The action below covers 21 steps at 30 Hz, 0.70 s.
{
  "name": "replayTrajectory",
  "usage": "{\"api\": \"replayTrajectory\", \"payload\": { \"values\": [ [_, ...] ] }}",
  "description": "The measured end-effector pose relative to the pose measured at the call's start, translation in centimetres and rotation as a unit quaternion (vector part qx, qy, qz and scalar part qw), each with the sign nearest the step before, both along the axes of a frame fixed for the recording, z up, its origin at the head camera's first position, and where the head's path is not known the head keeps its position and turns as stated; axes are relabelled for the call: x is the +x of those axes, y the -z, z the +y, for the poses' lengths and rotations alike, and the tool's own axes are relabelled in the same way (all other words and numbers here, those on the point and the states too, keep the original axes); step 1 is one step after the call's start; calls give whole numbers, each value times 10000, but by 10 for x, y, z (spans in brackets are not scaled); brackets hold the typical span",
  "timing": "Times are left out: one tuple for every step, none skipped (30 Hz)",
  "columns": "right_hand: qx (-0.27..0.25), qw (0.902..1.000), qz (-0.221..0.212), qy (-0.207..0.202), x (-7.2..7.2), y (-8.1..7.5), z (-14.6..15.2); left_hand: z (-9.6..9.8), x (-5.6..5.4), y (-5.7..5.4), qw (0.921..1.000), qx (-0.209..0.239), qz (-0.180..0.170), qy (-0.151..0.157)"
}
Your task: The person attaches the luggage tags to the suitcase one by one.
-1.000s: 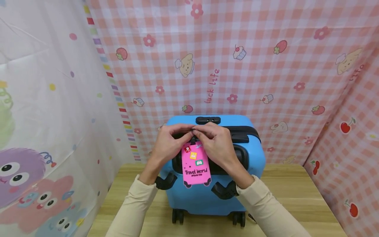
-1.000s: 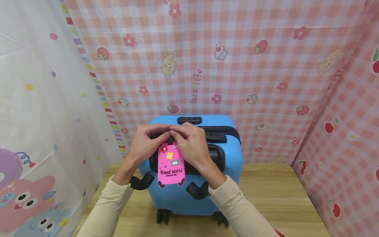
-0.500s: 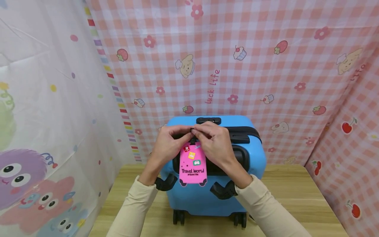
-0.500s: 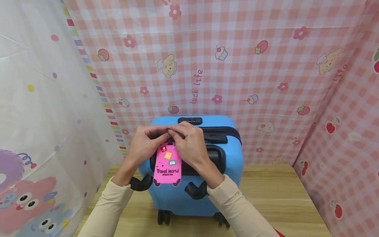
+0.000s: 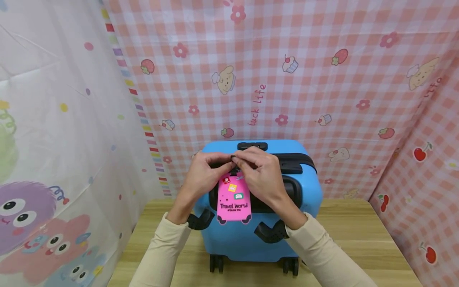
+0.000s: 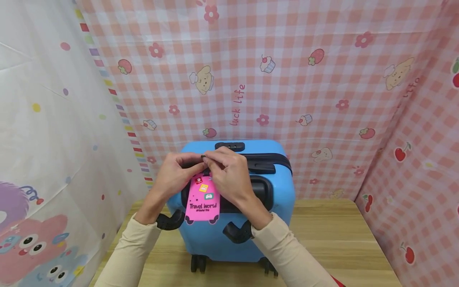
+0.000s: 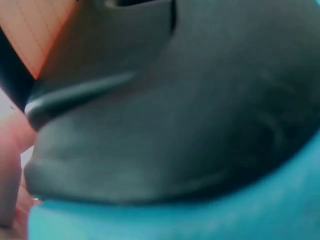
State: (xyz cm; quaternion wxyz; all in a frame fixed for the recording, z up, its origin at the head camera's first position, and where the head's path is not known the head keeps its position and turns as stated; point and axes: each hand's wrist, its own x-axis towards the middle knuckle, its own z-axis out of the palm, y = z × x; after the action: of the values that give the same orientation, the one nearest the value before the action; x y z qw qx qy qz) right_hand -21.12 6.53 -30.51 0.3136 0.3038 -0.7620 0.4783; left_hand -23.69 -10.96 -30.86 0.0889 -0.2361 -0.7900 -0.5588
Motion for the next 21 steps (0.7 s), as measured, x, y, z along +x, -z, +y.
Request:
{"api": "replayTrajectory", "payload": {
  "values": [
    [-25, 10000, -22, -18, 0, 0, 0, 0, 0, 0, 10000, -11, -8, 23],
    [-52, 10000, -56, -35, 0, 0, 0, 0, -1, 0, 10000, -29, -22, 33],
    [-67, 9999, -100, -51, 0, -1, 1, 0, -1, 0, 10000, -52, -33, 35],
    [-76, 9998, -152, -68, 0, -1, 1, -1, -1, 0, 10000, -63, -47, 35],
    [-78, 9997, -197, -82, 0, -2, 1, -1, -1, 0, 10000, -74, -50, 39],
    [-70, 9996, -245, -98, -1, -2, 1, -1, -2, 0, 10000, -76, -51, 38],
    [-54, 9995, -294, -117, -2, -3, 2, -1, -2, 0, 10000, -75, -51, 42],
    [-13, 9994, -329, -118, -3, -4, 3, -1, -1, 0, 10000, -68, -50, 41],
    [42, 9993, -349, -119, -4, -5, 3, -1, -1, 0, 10000, -59, -37, 53],
    [94, 9992, -373, -126, -5, -6, 4, -1, -1, 0, 10000, -43, -34, 67],
    [139, 9990, -399, -141, -6, -7, 4, -1, -1, 0, 10000, -25, -29, 84],
    [178, 9987, -441, -161, -8, -8, 5, -1, -1, 1, 9999, -7, -23, 104],
    [207, 9983, -503, -194, -8, -8, 5, -1, -1, 1, 9999, 11, -17, 123],
    [224, 9977, -590, -234, -9, -8, 6, -1, -1, 2, 9999, 23, -4, 136],
    [237, 9970, -680, -271, -10, -7, 6, -1, -1, 2, 9999, 37, -1, 145],
    [241, 9962, -772, -309, -10, -7, 6, -1, -1, 3, 9999, 54, -2, 141],
    [235, 9954, -862, -348, -10, -6, 6, -1, 0, 3, 9999, 69, 7, 142],
    [231, 9946, -940, -379, -10, -5, 6, -1, 0, 3, 9999, 80, 11, 127],
    [228, 9940, -994, -404, -10, -3, 6, -1, 0, 3, 9999, 85, 10, 109],
    [216, 9936, -1026, -423, -10, -2, 6, -2, 0, 4, 9999, 87, 11, 89],
    [200, 9936, -1030, -431, -9, -2, 6, -2, 0, 4, 9999, 84, 6, 68]
  ]
}}
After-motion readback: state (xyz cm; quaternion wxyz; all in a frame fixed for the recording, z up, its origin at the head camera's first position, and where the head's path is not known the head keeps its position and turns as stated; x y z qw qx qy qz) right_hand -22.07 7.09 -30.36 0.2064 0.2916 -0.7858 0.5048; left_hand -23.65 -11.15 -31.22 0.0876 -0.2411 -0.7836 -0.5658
